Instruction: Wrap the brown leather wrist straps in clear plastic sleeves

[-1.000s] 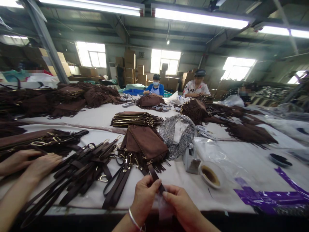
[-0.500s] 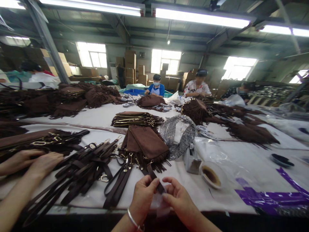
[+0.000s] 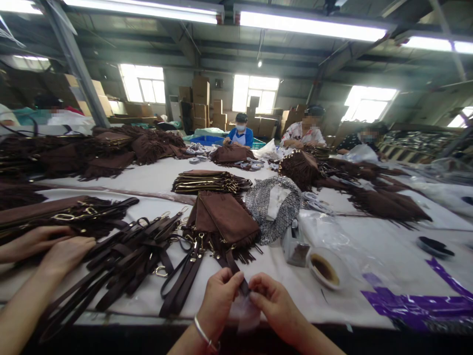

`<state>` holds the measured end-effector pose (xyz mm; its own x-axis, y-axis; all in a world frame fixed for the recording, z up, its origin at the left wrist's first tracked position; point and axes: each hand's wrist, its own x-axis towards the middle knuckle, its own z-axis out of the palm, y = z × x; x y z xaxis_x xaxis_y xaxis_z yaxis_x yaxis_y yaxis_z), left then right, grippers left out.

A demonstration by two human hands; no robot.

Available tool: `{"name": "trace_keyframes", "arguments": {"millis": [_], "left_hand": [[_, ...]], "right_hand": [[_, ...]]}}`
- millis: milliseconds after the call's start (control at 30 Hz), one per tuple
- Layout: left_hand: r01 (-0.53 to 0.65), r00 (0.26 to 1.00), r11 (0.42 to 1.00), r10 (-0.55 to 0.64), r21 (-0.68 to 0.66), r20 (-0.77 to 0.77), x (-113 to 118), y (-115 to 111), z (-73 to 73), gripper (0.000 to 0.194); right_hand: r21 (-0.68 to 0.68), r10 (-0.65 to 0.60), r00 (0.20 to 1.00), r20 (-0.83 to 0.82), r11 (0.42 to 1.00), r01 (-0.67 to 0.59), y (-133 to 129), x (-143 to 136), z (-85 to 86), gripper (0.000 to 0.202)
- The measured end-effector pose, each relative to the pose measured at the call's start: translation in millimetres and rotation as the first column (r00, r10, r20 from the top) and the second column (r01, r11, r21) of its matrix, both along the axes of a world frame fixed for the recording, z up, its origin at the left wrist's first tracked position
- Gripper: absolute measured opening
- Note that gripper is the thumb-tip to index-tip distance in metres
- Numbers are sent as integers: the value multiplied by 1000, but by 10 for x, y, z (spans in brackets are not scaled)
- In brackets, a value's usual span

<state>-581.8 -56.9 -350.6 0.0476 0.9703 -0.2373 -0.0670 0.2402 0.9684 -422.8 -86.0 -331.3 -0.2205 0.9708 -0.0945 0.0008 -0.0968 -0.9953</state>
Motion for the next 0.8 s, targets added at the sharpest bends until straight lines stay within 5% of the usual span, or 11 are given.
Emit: {"name": "trace_keyframes", "arguments": {"millis": [333,533,700,800], "left_hand": [[29,1000,1000,-29,-11,10,-8,-1,4,39],[53,992,998,-49,-35,115,18,-11,8,40],[106,978,992,-91,-72,185,-13,-12,6,41],[109,982,991,-96,-75,162,-42,-20,-6,40]], "right_hand": [[52,25,972,234,998,-38,51,4,71,6],[49,-55,997,55,997,52,213,-95,30,13],[-230,-168,968,-185,965,123,266,-198,-91,27],[-246,-174,967,-189,961,125,227,-235,-121,28]]}}
